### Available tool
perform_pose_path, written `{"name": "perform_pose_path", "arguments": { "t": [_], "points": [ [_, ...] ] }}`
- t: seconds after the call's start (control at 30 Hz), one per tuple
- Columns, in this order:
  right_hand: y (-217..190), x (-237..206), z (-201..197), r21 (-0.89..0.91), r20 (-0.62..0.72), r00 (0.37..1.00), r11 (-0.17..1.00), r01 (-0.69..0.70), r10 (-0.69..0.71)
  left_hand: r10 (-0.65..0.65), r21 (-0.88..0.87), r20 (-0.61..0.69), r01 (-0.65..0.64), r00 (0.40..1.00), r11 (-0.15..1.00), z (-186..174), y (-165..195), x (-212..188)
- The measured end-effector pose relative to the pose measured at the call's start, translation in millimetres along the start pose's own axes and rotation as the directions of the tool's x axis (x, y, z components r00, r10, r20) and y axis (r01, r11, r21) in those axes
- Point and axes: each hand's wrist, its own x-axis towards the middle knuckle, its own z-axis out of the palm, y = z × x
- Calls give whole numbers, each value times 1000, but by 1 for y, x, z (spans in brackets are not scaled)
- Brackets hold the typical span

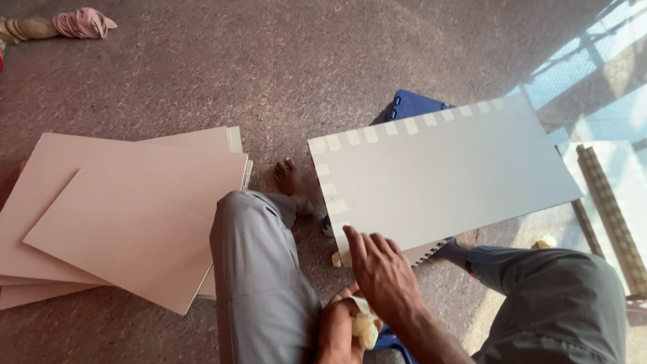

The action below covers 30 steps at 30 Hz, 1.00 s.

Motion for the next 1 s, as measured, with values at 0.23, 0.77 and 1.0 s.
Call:
{"name": "perform_pose_path", "arguments": {
  "t": [0.23,0.77,1.0],
  "points": [
    [14,-9,9,494,26,985,855,-161,171,-40,-125,40,44,998,991,7,27,-23],
    [53,-74,3,454,137,980,888,66,-143,6,194,173,-40,985,980,8,3,-7],
    [63,-114,-4,547,558,825,709,-446,89,41,428,-191,46,981,903,20,-11,23]
  ]
}}
